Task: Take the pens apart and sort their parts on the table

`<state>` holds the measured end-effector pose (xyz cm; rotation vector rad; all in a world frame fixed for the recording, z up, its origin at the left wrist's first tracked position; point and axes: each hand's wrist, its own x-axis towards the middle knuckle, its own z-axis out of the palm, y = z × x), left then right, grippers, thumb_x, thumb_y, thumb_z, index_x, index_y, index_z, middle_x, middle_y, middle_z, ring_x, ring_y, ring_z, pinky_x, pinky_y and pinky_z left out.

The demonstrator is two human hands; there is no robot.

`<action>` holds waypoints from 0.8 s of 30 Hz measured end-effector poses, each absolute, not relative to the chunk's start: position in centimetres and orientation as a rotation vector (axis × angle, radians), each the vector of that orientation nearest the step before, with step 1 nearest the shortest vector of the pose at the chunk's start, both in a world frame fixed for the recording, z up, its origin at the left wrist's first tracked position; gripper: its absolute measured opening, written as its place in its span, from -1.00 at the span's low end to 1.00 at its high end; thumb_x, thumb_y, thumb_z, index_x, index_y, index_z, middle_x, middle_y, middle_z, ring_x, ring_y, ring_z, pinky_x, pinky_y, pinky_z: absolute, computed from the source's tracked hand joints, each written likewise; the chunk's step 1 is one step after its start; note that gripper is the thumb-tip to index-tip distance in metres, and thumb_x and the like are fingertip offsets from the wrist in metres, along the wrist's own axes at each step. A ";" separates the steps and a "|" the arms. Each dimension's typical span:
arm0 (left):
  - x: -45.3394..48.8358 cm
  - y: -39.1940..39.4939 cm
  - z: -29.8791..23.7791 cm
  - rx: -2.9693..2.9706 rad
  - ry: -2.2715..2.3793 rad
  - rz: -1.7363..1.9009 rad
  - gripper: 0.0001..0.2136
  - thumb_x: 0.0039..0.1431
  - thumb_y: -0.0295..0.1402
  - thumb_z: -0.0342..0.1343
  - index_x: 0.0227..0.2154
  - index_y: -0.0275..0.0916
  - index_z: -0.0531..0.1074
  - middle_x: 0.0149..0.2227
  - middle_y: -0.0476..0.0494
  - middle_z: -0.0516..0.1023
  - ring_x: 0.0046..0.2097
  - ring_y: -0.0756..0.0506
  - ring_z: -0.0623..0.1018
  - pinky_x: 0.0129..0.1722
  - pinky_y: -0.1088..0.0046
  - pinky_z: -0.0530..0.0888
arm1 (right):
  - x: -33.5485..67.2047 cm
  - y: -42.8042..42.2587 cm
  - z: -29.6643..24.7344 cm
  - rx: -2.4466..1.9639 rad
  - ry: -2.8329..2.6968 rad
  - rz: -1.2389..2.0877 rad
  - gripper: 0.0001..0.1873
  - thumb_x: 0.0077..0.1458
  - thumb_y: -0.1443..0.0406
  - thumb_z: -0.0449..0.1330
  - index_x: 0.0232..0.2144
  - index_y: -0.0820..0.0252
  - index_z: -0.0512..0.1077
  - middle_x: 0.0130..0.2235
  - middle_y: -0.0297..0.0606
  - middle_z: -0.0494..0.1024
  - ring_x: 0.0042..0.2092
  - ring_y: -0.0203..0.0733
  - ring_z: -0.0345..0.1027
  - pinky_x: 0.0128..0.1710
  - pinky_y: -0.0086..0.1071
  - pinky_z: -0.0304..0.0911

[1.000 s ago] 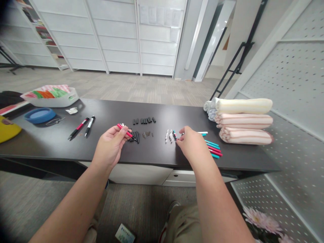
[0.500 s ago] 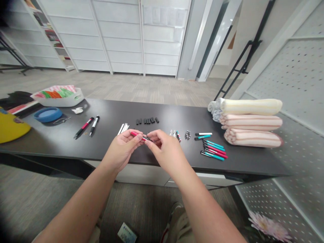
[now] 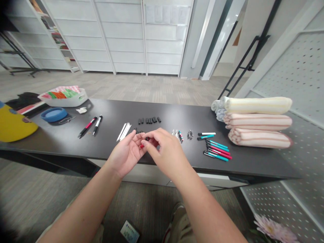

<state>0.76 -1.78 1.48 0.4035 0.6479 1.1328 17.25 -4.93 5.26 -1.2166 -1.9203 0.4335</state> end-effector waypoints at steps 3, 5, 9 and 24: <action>0.9 -1.8 1.4 0.412 0.642 1.127 -0.79 0.40 -0.25 0.15 -0.26 -0.30 0.53 -0.16 -0.29 0.62 -0.12 -0.12 0.64 0.05 0.29 0.61 | 17.1 -4.7 5.3 -1.233 -1.903 0.395 -0.87 0.29 0.30 0.27 -0.14 0.06 0.62 -0.25 -0.30 0.60 -0.25 -0.22 0.45 -0.18 -0.35 0.32; 0.9 -1.8 1.4 0.399 0.632 1.129 -0.79 0.41 -0.27 0.13 -0.27 -0.31 0.53 -0.15 -0.31 0.62 -0.10 -0.13 0.65 0.08 0.27 0.61 | 17.2 -4.7 5.5 -1.238 -1.881 0.370 -0.87 0.31 0.27 0.26 -0.15 0.07 0.62 -0.24 -0.29 0.60 -0.25 -0.21 0.45 -0.19 -0.35 0.32; 1.0 -1.7 1.4 0.369 0.593 1.116 -0.75 0.45 -0.29 0.05 -0.29 -0.33 0.54 -0.14 -0.33 0.63 -0.06 -0.16 0.66 0.11 0.26 0.61 | 17.3 -4.7 5.8 -1.263 -1.822 0.305 -0.87 0.31 0.24 0.26 -0.17 0.11 0.60 -0.24 -0.28 0.61 -0.28 -0.23 0.45 -0.25 -0.37 0.31; 0.8 -1.7 1.4 0.473 0.648 1.085 -0.77 0.12 -0.70 0.14 -0.21 -0.32 0.51 -0.11 -0.32 0.67 -0.05 -0.12 0.69 0.20 0.29 0.54 | 17.9 -5.3 6.2 -1.336 -1.612 0.152 -0.79 0.38 0.14 0.17 -0.15 0.07 0.56 -0.24 -0.26 0.63 -0.29 -0.17 0.48 -0.22 -0.31 0.35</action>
